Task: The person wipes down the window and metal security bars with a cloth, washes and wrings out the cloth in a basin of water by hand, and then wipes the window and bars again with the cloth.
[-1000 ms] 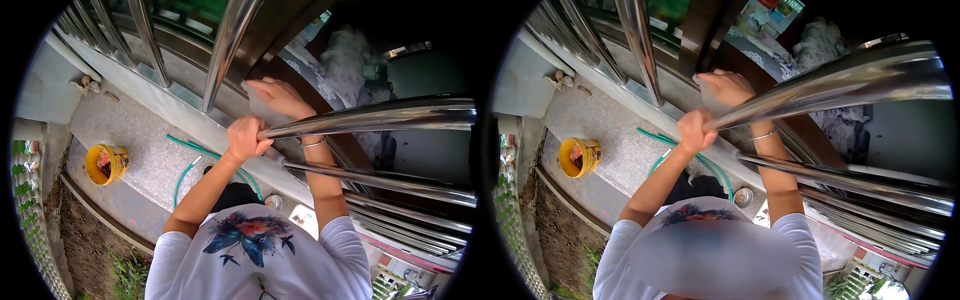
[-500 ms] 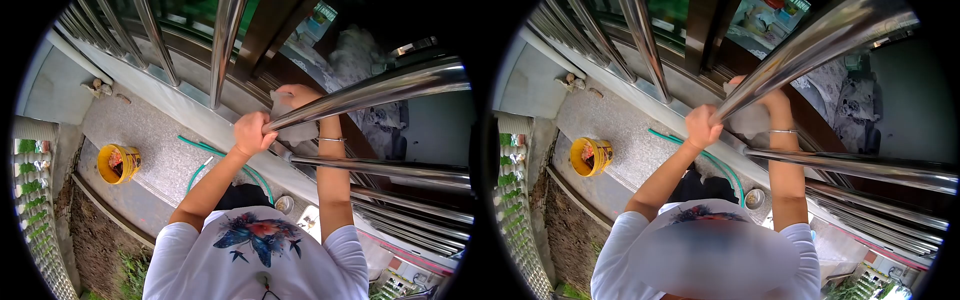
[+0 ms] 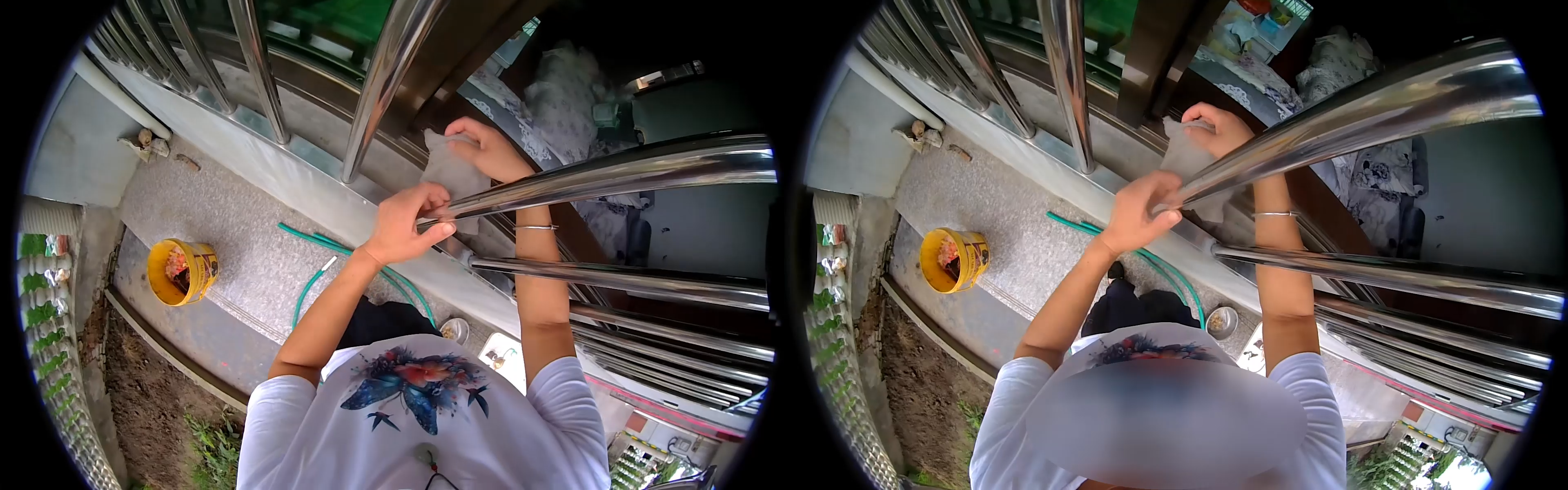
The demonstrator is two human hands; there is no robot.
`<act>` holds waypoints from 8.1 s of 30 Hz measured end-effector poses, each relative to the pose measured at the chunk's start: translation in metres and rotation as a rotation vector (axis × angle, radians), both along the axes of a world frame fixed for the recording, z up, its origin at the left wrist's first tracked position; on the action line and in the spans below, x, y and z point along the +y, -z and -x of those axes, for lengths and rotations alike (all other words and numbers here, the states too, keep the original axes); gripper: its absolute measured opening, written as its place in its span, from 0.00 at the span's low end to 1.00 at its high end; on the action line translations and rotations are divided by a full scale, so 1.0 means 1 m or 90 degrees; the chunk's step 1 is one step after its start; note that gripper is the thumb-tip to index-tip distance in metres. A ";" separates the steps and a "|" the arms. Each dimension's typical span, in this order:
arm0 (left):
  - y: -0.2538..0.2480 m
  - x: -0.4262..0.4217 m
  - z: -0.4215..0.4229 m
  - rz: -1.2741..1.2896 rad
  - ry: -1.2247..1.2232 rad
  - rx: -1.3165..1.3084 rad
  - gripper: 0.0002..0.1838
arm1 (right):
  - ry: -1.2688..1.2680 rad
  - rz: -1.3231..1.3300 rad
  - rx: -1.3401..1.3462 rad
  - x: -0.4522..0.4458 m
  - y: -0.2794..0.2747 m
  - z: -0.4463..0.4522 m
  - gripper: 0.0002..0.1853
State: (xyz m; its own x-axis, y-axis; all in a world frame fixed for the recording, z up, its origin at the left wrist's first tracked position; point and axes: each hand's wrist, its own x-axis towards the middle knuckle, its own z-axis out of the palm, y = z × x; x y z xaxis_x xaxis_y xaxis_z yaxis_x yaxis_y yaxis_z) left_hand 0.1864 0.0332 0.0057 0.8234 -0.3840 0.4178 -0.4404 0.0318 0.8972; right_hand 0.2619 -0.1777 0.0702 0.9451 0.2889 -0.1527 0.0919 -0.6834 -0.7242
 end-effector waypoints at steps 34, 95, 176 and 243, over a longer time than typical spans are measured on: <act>-0.011 -0.023 -0.056 -0.161 -0.391 -0.266 0.08 | 0.317 0.292 -0.367 0.011 0.080 0.225 0.07; -0.011 -0.016 -0.062 -0.604 -0.262 -0.055 0.22 | 0.316 0.323 -0.322 0.010 0.081 0.221 0.08; 0.019 -0.088 -0.057 -0.659 -0.417 -0.203 0.17 | 0.543 -0.122 -0.346 -0.143 0.060 0.456 0.08; -0.004 -0.083 -0.080 -0.435 -0.472 -0.317 0.14 | 0.600 0.046 -0.504 -0.153 0.036 0.445 0.08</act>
